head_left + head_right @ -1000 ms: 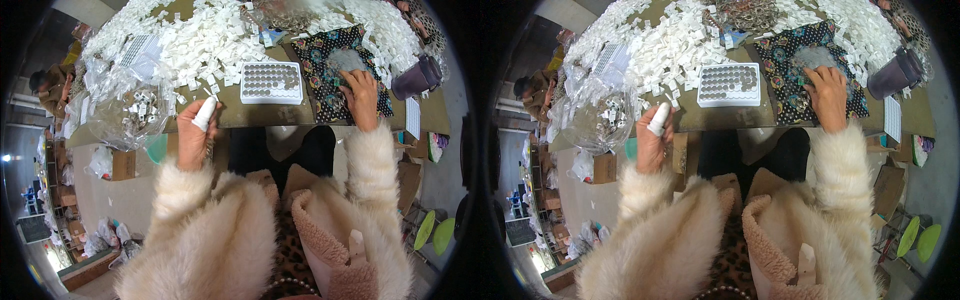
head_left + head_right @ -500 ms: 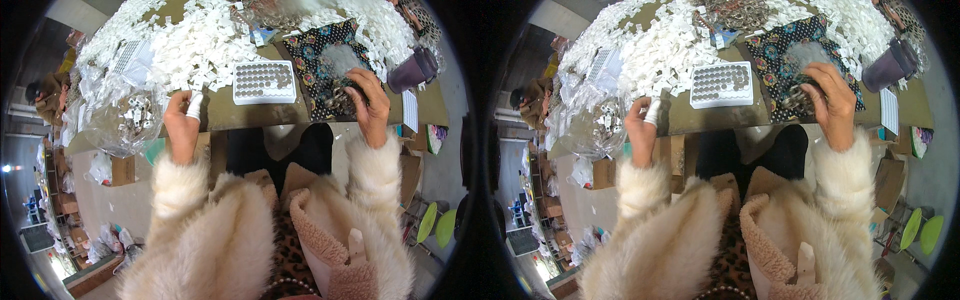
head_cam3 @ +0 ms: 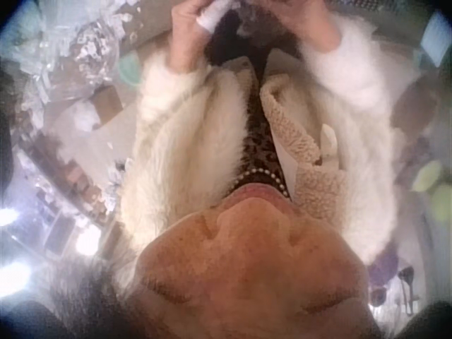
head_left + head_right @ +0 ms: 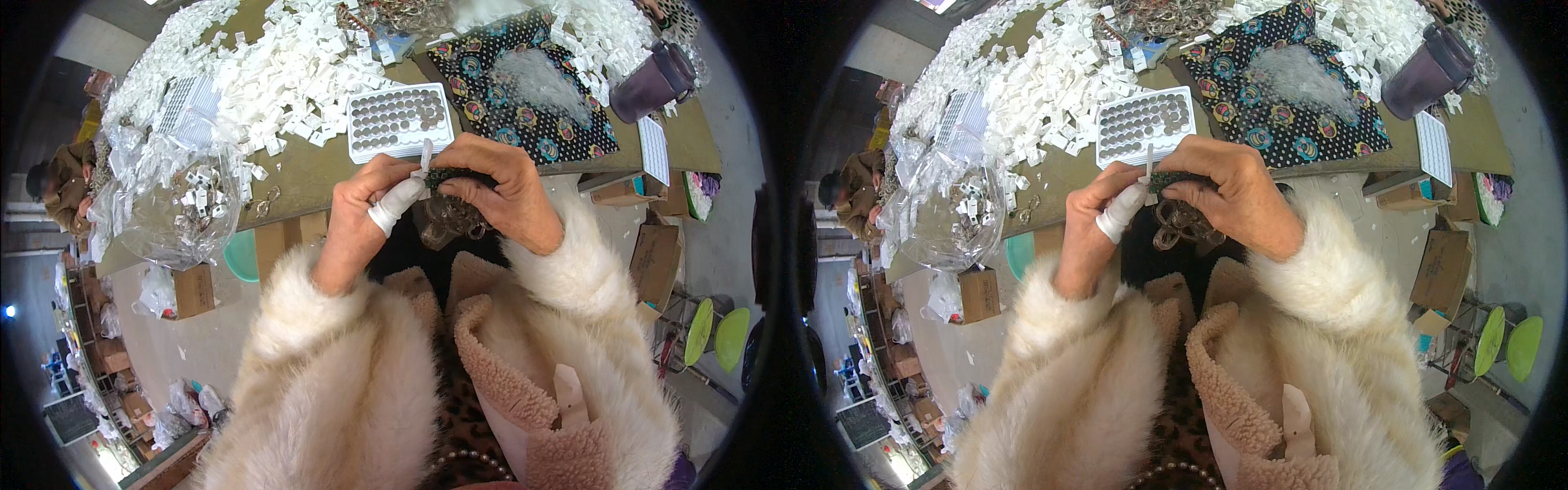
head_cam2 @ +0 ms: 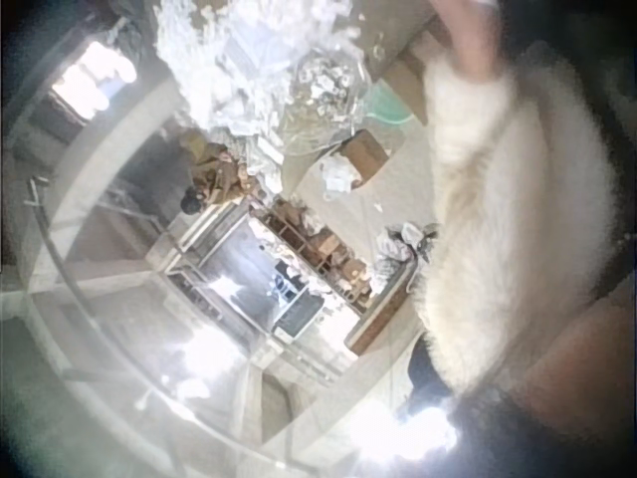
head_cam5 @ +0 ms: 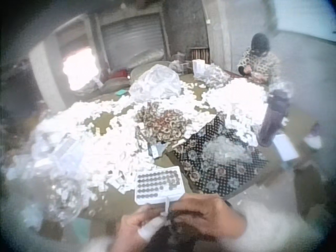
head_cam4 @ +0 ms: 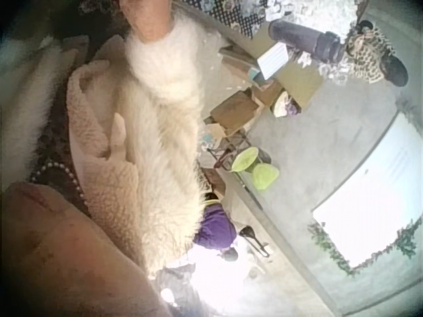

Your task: The person repeatedly picks small metal keychain parts and white plastic tags from a table, joins them together, and places the assembled units into a white tray. The process is repeated continuously with multiple items.

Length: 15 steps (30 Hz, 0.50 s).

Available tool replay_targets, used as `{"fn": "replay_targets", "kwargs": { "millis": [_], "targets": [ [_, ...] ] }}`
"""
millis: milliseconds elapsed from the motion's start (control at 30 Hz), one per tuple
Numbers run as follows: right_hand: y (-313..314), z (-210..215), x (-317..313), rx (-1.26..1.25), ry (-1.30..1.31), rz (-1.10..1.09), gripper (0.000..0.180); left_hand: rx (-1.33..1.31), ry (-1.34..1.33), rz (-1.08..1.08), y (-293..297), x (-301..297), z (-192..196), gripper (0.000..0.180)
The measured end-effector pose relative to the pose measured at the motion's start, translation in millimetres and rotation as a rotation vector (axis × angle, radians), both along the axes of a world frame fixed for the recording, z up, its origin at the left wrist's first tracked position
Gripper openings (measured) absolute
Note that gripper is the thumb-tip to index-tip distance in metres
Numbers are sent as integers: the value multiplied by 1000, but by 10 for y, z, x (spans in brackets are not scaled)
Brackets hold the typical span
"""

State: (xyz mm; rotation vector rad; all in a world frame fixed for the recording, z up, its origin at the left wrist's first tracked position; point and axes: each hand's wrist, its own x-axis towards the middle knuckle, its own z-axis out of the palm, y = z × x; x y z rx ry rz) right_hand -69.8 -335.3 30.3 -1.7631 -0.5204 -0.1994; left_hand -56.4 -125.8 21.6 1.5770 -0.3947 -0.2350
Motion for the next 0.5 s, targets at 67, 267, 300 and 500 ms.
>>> {"fn": "replay_targets", "kwargs": {
  "millis": [67,267,300,500],
  "targets": [
    [21,-34,12,-45,-26,-25,24,9,75,-8,10,-2,-4,23],
    [11,-123,31,-101,-41,-58,24,-174,323,-14,66,15,-62,23],
    [4,-131,37,-124,-49,-46,25,-144,332,-29,74,21,-74,23],
    [-7,-167,37,-158,-20,-24,22,149,-180,-33,31,58,-167,24]
  ]
}}
